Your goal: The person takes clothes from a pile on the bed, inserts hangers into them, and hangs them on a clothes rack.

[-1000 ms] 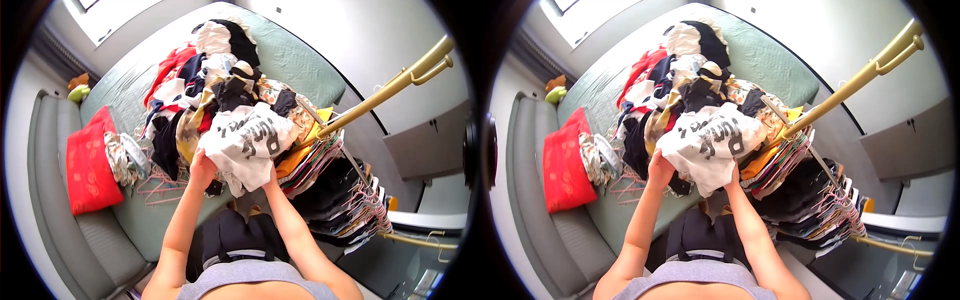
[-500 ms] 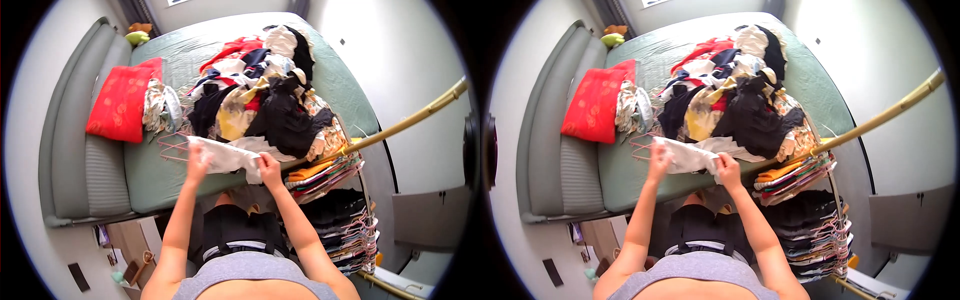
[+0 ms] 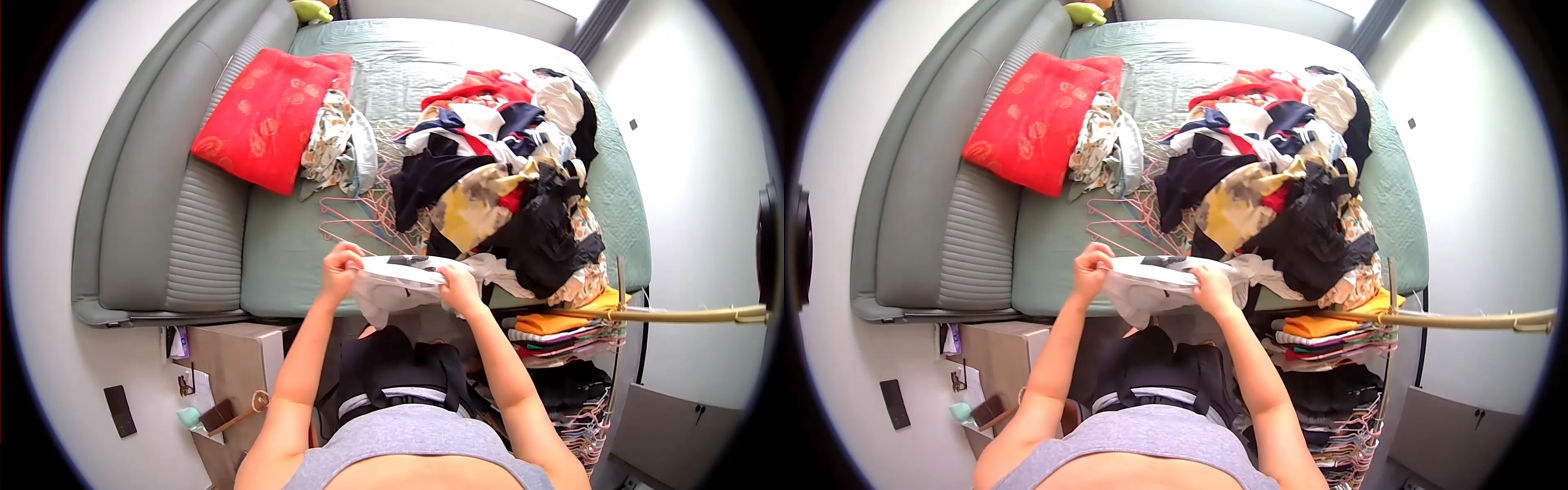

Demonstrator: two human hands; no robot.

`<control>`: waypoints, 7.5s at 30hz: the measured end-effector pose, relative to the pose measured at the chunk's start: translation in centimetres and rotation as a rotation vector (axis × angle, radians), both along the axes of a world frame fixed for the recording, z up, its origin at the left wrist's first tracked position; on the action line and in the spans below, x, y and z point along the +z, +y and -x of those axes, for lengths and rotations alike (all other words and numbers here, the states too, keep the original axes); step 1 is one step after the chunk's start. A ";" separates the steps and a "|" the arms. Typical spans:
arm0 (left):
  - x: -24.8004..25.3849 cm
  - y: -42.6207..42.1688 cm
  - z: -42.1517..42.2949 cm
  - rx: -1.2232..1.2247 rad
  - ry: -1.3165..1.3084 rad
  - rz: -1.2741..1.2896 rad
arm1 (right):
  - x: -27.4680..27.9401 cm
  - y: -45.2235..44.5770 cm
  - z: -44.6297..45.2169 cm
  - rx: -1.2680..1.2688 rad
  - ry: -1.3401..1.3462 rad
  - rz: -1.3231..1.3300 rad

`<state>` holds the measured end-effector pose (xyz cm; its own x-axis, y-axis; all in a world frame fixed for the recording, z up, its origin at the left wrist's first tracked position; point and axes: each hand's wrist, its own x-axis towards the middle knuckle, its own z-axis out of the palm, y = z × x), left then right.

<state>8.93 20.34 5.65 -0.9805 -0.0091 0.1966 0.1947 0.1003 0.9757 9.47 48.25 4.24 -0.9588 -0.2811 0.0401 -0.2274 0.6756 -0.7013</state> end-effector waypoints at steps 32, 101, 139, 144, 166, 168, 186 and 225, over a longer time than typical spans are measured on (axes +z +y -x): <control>-6.7 -19.3 2.3 0.397 -0.578 0.570 | -32.7 -21.4 22.1 -1.396 -1.251 1.536; 12.0 12.8 5.5 -0.419 0.574 0.593 | 6.6 -2.8 -3.0 -0.442 0.523 0.433; 4.8 31.8 -0.3 -0.799 0.784 0.551 | 8.2 20.3 -31.2 -0.977 0.302 -0.104; 4.4 35.9 -0.1 -0.892 0.749 0.576 | 9.0 18.7 -31.2 -1.092 0.148 -0.054; -4.6 47.7 -9.7 -1.712 0.738 0.470 | 4.8 9.0 -34.7 -2.059 0.222 0.013; -5.6 48.6 -10.9 -1.719 0.745 0.459 | 4.5 10.5 -34.5 -2.017 0.297 0.128; -11.7 64.6 -15.7 -1.346 1.409 1.275 | -4.0 38.0 -30.9 -1.897 0.344 0.245; -10.7 44.2 18.8 -0.185 0.024 1.025 | -8.2 22.4 -9.5 -1.107 0.025 0.156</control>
